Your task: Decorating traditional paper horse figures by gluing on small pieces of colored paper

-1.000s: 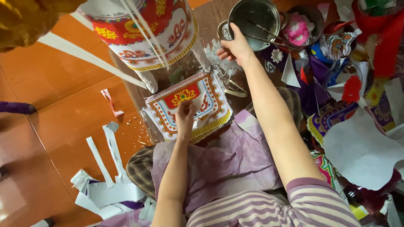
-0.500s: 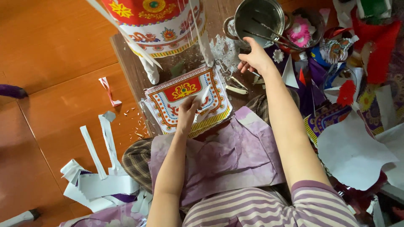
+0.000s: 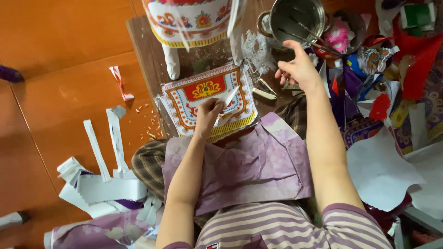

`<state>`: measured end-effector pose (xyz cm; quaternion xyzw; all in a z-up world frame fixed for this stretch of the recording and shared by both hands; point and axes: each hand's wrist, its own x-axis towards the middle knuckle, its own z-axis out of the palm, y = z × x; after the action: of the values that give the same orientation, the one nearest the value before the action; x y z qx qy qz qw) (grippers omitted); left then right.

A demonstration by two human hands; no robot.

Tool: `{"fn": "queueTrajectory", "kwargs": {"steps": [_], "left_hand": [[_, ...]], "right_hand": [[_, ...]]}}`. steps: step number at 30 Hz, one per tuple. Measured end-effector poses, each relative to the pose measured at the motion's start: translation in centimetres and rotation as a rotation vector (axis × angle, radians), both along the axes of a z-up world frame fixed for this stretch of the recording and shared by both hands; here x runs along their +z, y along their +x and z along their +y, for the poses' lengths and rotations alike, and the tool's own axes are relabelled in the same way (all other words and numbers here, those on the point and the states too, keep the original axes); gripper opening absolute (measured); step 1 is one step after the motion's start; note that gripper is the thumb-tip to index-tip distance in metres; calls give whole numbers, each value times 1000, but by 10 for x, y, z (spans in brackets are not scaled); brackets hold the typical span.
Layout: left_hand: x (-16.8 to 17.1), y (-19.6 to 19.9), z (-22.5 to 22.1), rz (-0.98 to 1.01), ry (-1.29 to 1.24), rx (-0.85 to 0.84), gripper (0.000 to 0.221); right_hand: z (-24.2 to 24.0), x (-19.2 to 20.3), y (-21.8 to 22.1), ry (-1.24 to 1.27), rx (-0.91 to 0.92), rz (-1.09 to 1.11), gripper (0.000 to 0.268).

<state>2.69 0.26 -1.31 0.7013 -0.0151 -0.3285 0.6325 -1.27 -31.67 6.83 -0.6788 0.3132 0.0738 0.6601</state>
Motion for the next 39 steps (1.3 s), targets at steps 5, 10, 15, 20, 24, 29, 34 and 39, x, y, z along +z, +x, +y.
{"fn": "queueTrajectory", "kwargs": {"steps": [5, 10, 15, 20, 24, 29, 34, 39], "left_hand": [[-28, -8, 4, -10, -32, -62, 17], [-4, -6, 12, 17, -21, -214, 15], [-7, -4, 16, 92, 57, -449, 22], [8, -6, 9, 461, -93, -519, 17], [3, -12, 9, 553, -113, -528, 19], [18, -6, 9, 620, -229, -469, 13], [6, -7, 8, 605, -234, -477, 15], [-49, -11, 19, 299, 112, -481, 20]], "right_hand": [[65, 9, -25, -365, 465, -266, 41], [91, -7, -22, -867, 897, -771, 31], [107, -6, -25, -981, 1049, -723, 17], [114, -28, -42, -993, 1002, -912, 17], [104, -20, -55, -917, 967, -924, 16], [85, 13, -56, -821, 837, -936, 6], [75, 10, -59, -659, 745, -899, 7], [17, -51, -63, -573, 581, -775, 11]]}}
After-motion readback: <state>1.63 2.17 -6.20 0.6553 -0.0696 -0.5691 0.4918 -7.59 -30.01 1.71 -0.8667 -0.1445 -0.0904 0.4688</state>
